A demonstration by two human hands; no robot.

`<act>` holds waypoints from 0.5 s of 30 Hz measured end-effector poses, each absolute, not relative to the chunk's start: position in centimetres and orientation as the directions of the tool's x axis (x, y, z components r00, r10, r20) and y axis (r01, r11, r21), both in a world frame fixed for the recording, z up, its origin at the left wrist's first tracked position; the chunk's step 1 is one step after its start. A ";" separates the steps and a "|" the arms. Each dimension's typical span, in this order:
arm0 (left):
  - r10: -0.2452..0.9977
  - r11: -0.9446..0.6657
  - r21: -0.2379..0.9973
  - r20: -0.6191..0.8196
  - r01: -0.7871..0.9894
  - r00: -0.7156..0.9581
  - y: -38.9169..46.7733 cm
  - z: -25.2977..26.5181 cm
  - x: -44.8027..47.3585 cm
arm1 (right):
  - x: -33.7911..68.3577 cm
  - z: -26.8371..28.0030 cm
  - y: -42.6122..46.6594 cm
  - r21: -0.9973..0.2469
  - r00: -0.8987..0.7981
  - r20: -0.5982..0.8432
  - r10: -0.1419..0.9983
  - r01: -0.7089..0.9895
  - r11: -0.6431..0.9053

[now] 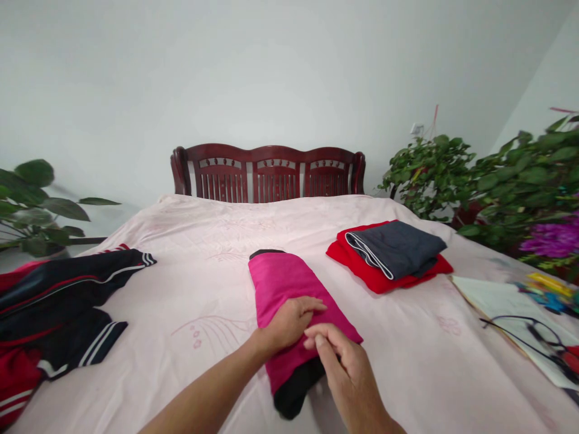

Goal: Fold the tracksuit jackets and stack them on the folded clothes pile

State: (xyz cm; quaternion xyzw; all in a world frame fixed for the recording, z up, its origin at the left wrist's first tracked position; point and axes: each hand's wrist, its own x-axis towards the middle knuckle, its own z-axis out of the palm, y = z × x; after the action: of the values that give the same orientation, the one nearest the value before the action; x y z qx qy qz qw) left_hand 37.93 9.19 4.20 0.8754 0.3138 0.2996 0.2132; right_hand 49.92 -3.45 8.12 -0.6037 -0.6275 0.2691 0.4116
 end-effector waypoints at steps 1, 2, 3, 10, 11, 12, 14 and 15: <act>0.708 -0.690 0.583 0.416 0.430 0.571 9.7 4.7 37.2 | 49.6 7.8 -2.8 -0.789 0.089 0.293 0.952 0.585 0.188; 0.736 -0.668 0.586 0.432 0.459 0.521 10.3 5.1 36.3 | 49.3 7.2 -2.4 -0.716 0.059 0.378 0.924 0.651 0.252; 0.757 -0.651 0.569 0.438 0.502 0.485 11.1 5.5 35.4 | 49.1 6.2 -2.1 -0.614 -0.027 0.440 0.898 0.720 0.323; 0.890 -0.450 0.404 0.127 0.797 0.438 17.7 4.6 30.6 | 50.7 -1.2 -3.5 0.005 -0.519 0.413 0.748 0.823 0.568; 0.901 -0.422 0.422 0.094 0.802 0.424 18.6 4.3 30.4 | 51.3 -1.7 -3.8 -0.005 -0.514 0.404 0.757 0.826 0.564; 0.911 -0.395 0.441 0.076 0.806 0.405 19.4 4.1 30.2 | 51.9 -2.0 -4.2 -0.046 -0.503 0.392 0.770 0.825 0.563; 0.935 -0.333 0.477 0.059 0.813 0.349 20.9 3.9 30.0 | 53.1 -2.3 -5.3 -0.233 -0.437 0.346 0.830 0.817 0.527; 0.947 -0.299 0.499 0.050 0.814 0.318 21.5 3.8 29.9 | 53.5 -2.4 -5.9 -0.378 -0.368 0.312 0.876 0.798 0.470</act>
State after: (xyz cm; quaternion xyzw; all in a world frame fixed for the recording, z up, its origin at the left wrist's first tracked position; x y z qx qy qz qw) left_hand 29.90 21.53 3.84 0.7878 0.5587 0.1703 0.1957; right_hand 53.50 -5.85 -2.39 -0.5083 -0.8231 0.0813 0.2397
